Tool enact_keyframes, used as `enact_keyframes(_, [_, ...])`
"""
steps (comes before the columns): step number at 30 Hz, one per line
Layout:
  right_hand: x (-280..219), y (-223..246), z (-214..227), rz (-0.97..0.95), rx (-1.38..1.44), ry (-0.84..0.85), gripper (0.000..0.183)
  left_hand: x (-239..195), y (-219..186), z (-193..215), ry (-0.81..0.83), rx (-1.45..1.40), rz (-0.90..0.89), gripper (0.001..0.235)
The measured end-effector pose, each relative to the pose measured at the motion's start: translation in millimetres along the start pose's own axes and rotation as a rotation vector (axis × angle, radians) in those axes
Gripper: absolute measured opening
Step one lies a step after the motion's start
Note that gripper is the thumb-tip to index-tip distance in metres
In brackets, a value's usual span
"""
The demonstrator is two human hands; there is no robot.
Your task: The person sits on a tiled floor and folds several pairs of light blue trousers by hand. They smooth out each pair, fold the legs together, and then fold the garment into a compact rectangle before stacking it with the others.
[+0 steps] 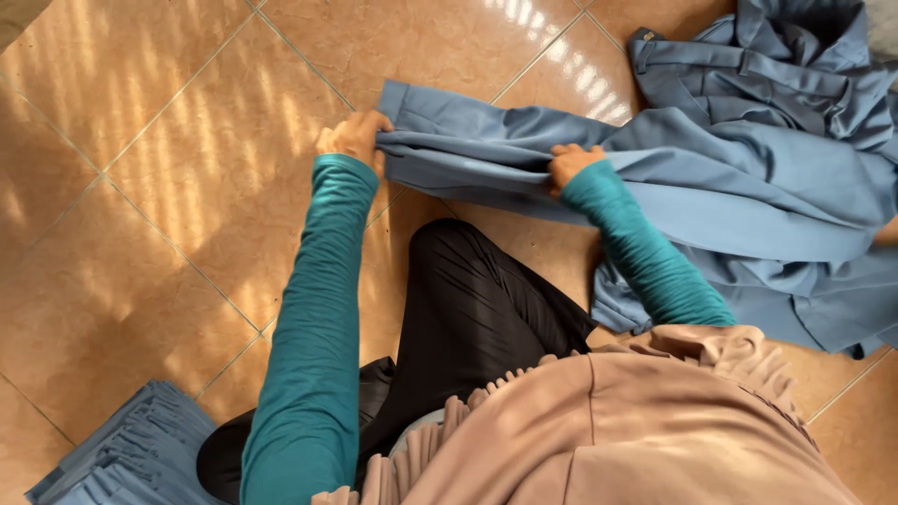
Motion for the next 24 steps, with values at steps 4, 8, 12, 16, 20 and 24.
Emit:
enact_keyframes(4, [28.6,-69.9,-13.7,-0.196,0.098,0.012,0.042,14.4,43.0,14.0,-0.094,0.024,0.039,0.052])
enact_keyframes(8, [40.9,-84.4,63.0,-0.149,-0.025,-0.890,0.022,23.3,58.7,96.2,-0.475,0.199,-0.056,0.054])
enact_keyframes(12, [7.4,13.5,180.3,-0.034,0.120,-1.373,0.009,-16.1,73.6,174.7,-0.708,0.224,-0.115,0.039])
enact_keyframes(16, [49.2,115.7,126.5,0.111,0.145,-1.289,0.009,-109.2,178.8,111.9,-0.820,0.554,-0.059,0.017])
enact_keyframes(20, [96.6,231.7,-7.0,0.120,0.133,-0.464,0.006,-251.0,256.1,8.9,-0.471,0.750,0.034,0.012])
enact_keyframes(24, [141.3,283.6,-22.1,0.174,0.324,-0.004,0.022,-350.9,278.1,-24.8,-0.427,0.684,0.119,0.024])
Point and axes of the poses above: each hand's wrist, its own x-axis towards the middle knuckle, its own z-axis out of the back of the hand, y = z × x, the point moved 1 cm from there along x, towards the middle knuckle
